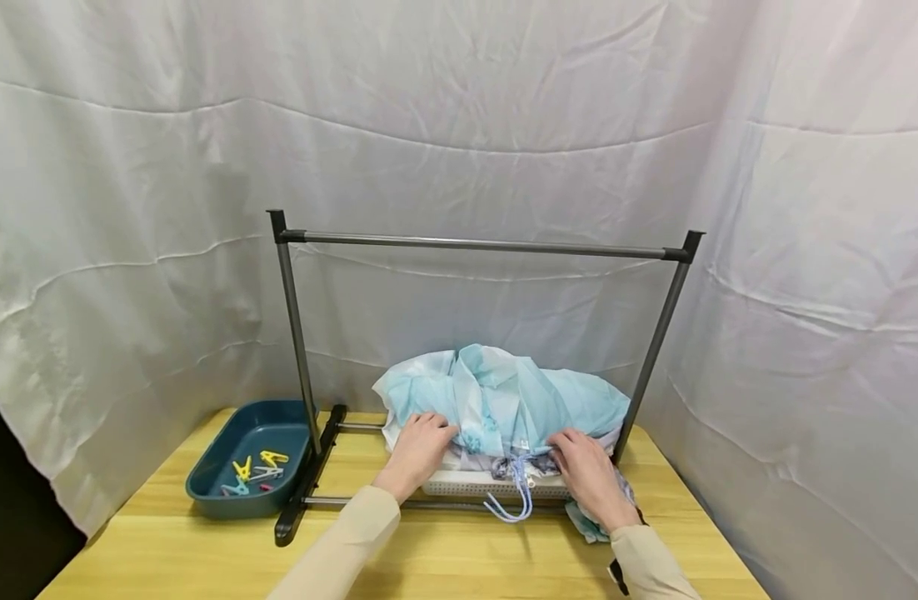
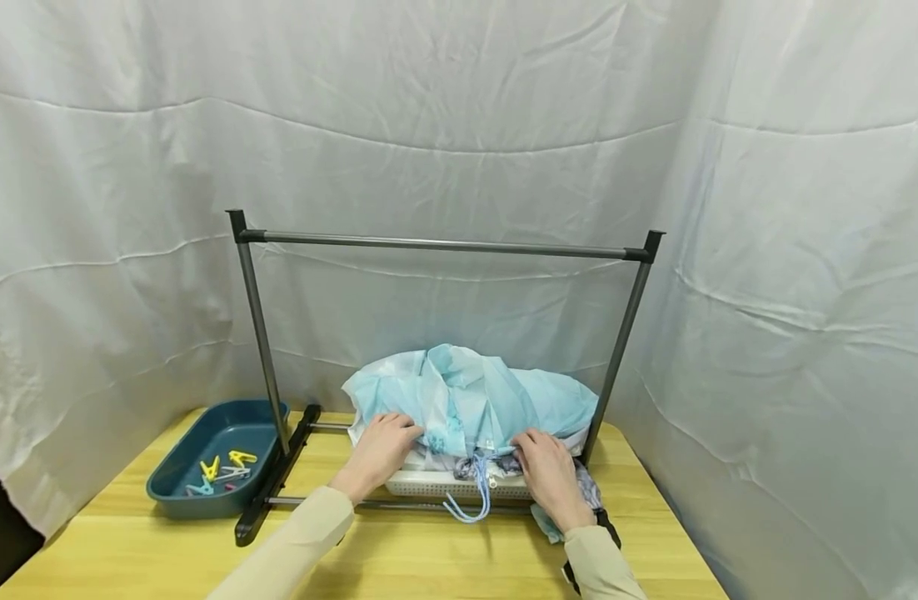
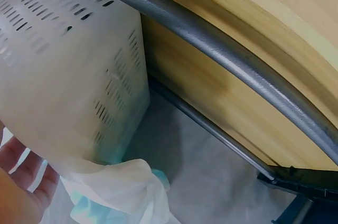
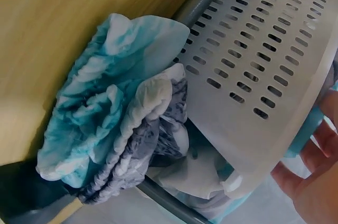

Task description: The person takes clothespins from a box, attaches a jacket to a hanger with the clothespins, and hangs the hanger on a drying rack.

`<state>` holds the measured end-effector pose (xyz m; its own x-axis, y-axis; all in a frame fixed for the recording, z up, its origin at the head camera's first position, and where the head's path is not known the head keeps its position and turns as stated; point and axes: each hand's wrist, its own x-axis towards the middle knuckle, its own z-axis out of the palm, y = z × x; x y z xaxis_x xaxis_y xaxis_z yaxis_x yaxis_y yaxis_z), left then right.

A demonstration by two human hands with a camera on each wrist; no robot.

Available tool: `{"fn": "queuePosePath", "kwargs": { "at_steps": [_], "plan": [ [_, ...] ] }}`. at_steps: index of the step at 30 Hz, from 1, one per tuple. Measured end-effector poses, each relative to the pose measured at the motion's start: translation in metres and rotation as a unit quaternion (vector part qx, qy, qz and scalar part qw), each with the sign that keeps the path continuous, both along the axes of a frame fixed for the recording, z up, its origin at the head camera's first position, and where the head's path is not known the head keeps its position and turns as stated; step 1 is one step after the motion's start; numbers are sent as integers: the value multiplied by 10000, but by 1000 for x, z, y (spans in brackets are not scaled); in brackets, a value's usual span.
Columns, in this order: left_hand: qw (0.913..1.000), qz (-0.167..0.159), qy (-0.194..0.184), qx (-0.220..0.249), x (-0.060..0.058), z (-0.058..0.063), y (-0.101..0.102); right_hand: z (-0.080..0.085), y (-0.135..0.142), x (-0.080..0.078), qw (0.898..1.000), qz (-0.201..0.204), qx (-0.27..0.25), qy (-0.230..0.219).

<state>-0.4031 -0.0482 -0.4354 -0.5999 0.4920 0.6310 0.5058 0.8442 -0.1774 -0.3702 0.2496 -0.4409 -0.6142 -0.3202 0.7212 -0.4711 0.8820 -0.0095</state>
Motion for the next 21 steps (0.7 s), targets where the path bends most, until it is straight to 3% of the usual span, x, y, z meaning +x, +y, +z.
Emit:
{"fn": "queuePosePath", "kwargs": {
  "at_steps": [5,10,16,21],
  "plan": [
    [9981,-24,214,582,-2,1,-2,5,-1,-3,9991,-69,-410,104],
    [9874,-149,739,1393,-7,7,-3,20,-8,-6,9956,-73,-887,294],
    [9739,-255,1323,1827,-10,24,-2,40,-13,-12,9907,28,-1314,362],
    [9671,-256,1517,2024,-12,42,-5,51,-5,-19,9859,60,-1633,362]
  ]
}}
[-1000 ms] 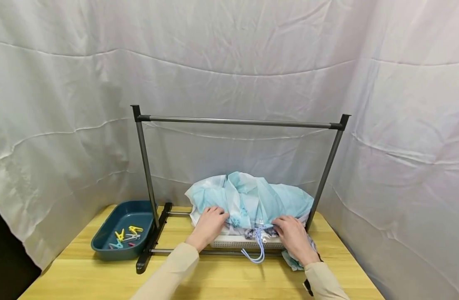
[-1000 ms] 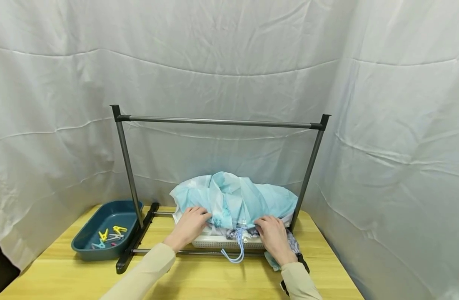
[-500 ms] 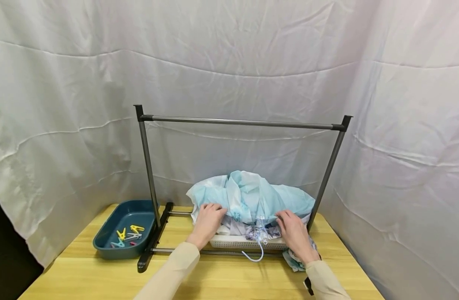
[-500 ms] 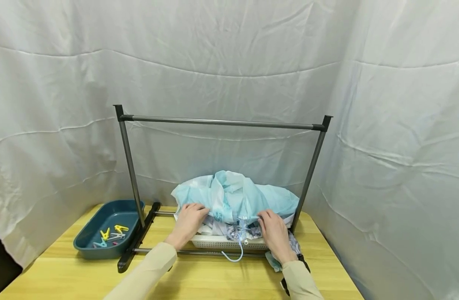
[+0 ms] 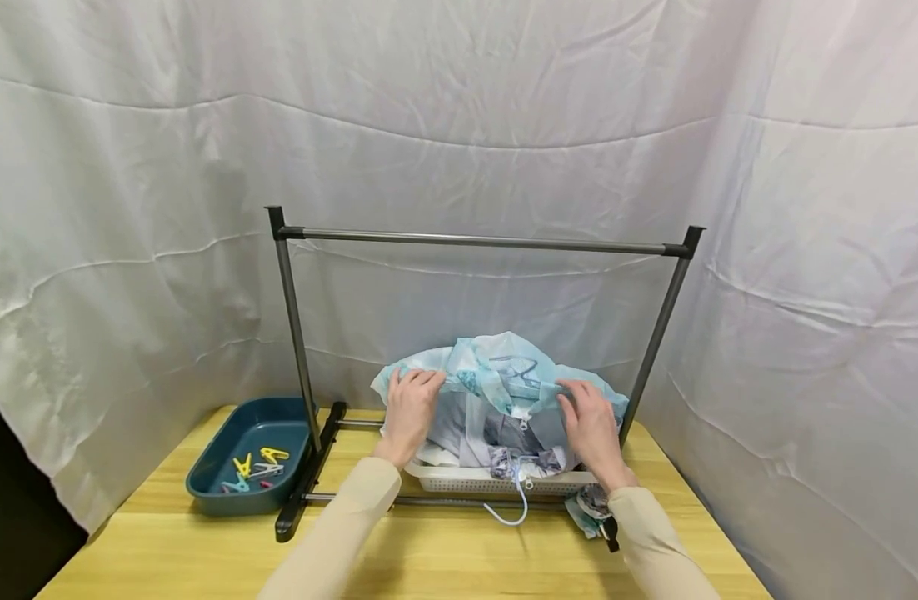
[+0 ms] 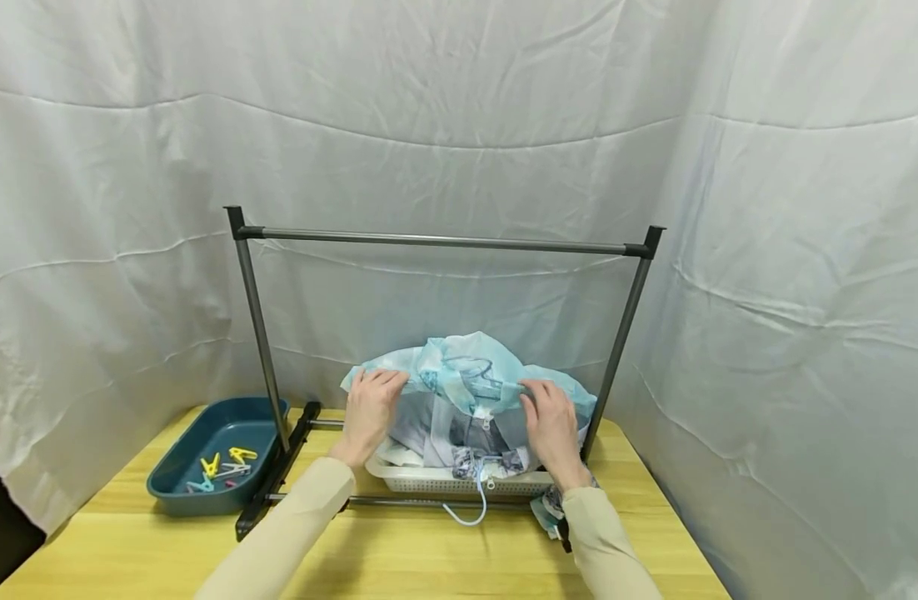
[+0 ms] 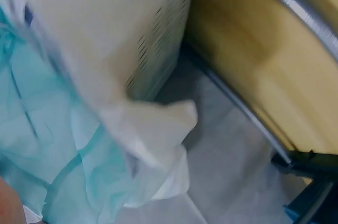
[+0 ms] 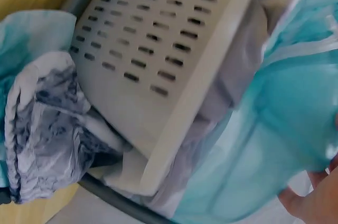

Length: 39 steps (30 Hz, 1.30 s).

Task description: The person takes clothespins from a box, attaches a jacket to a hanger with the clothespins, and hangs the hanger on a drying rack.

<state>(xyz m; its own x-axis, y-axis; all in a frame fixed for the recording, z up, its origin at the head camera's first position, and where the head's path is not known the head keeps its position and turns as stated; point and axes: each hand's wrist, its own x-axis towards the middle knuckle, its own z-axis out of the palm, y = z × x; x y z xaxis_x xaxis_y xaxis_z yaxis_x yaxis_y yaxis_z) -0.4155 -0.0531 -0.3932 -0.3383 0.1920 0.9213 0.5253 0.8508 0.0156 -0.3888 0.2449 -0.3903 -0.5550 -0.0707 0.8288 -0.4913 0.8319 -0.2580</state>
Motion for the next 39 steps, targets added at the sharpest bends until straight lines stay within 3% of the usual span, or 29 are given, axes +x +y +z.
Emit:
{"fn": "queuePosePath", "kwargs": {
  "at_steps": [10,16,22,33,39],
  "plan": [
    [9995,-32,-54,298,-2,28,-12,7,22,-6,9956,-532,-687,-361],
    [9997,0,-117,229,-1,44,-15,13,22,-4,9945,-500,-889,-242],
    [9994,72,-258,215,2,55,-18,19,25,-6,9968,-349,-700,-147],
    [9939,41,-1009,443,7,50,-23,25,24,-7,9986,-125,-418,-288],
    [9919,-154,-1133,546,9,43,-26,22,18,-3,9957,-12,-738,-559]
  ]
}}
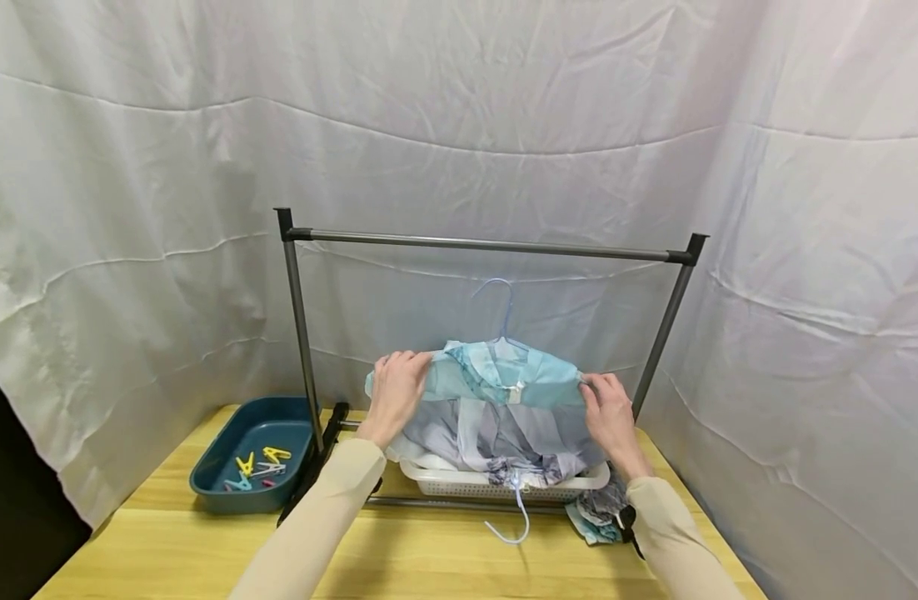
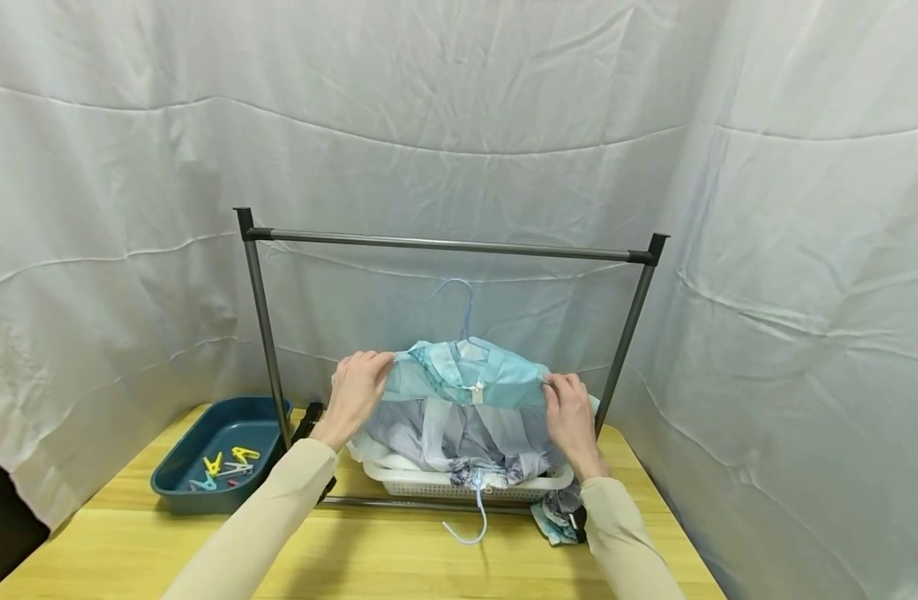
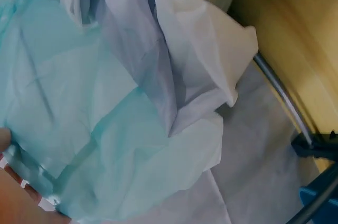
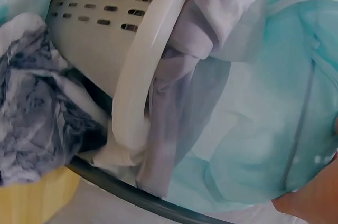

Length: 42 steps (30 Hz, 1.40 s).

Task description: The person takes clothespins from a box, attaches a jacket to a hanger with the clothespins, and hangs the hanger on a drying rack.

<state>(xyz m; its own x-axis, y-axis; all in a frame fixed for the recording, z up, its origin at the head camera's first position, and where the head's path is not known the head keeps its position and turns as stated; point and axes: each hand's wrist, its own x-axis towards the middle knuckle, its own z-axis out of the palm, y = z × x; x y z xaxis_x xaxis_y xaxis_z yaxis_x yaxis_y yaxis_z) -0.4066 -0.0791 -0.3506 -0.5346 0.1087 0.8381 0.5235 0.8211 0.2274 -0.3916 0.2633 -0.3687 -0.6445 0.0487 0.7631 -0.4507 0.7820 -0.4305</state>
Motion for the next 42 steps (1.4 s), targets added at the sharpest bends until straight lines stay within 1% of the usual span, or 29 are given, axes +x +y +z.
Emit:
{"fn": "queuePosePath", "kwargs": {
  "at_steps": [4,8,11,15,22,25,29,33,37,42],
  "plan": [
    [9997,-154,58,161,0,-3,-2,-2,1,2,9998,28,-178,-93],
    [9987,-256,367,250,0,-7,-7,-4,2,2,9993,0,-270,-255],
    [9972,-286,622,291,-1,-13,-12,-4,3,2,9986,-17,-319,-417],
    [9959,-272,772,377,-1,-22,-21,-4,3,2,9979,-9,-347,-538],
    [9960,-274,770,370,3,-36,-38,-6,4,4,9964,-152,-365,-749],
    [9958,-276,783,383,6,-40,-45,-6,4,5,9960,-153,-382,-797],
    [9964,-227,742,336,10,-45,-51,-6,4,6,9966,-138,-379,-718],
    [9964,-221,789,230,13,-46,-56,-7,7,7,9964,-204,-401,-722],
    [9962,-226,814,226,15,-49,-62,-7,10,9,9958,-252,-431,-772],
    [9972,-100,684,294,19,-58,-72,-7,12,11,9953,-236,-439,-831]
  ]
}}
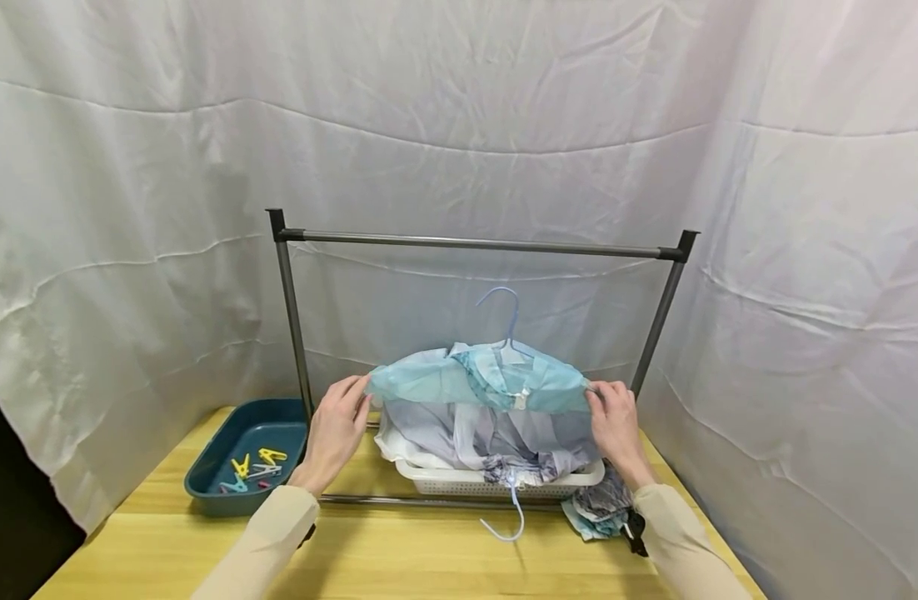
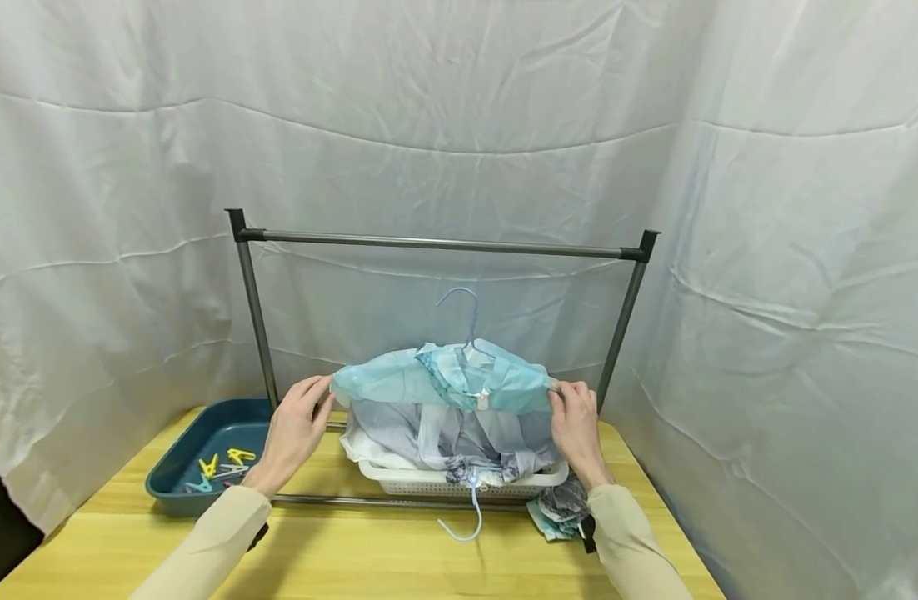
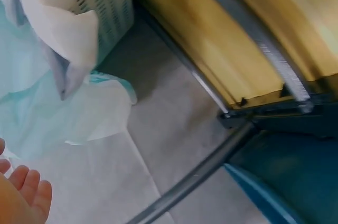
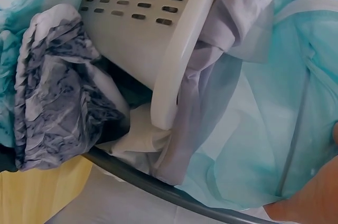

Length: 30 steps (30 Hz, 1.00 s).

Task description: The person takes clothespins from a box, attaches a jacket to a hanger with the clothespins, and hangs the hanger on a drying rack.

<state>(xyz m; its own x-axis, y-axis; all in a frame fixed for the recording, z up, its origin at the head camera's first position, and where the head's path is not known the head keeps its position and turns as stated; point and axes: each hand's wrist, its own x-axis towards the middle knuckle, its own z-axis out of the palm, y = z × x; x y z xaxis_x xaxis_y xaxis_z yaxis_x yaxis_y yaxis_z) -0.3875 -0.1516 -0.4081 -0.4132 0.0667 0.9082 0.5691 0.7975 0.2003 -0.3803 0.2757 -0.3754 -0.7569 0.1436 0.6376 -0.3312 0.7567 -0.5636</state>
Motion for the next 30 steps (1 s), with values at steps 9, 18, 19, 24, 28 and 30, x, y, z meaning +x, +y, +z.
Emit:
{"fn": "queuePosePath", "kwargs": {
  "at_steps": [9,18,19,24,28,30],
  "plan": [
    [9982,409,-412,-158,3,-18,-30,2,5,1,9999,-76,-73,118],
    [9959,594,-648,-225,1,-28,-74,2,4,1,9998,-117,-67,135],
    [9957,614,-659,-198,2,-29,-79,2,3,1,9998,-110,-64,160],
    [9887,846,-1230,-104,12,-36,-106,0,-1,-1,9998,-32,-27,174],
    [9620,1082,-2504,-138,26,-44,-126,-3,-5,0,10000,4,-15,97],
    [9438,1175,-3083,-217,30,-48,-136,-4,-7,1,10000,17,-14,57]
  ]
}}
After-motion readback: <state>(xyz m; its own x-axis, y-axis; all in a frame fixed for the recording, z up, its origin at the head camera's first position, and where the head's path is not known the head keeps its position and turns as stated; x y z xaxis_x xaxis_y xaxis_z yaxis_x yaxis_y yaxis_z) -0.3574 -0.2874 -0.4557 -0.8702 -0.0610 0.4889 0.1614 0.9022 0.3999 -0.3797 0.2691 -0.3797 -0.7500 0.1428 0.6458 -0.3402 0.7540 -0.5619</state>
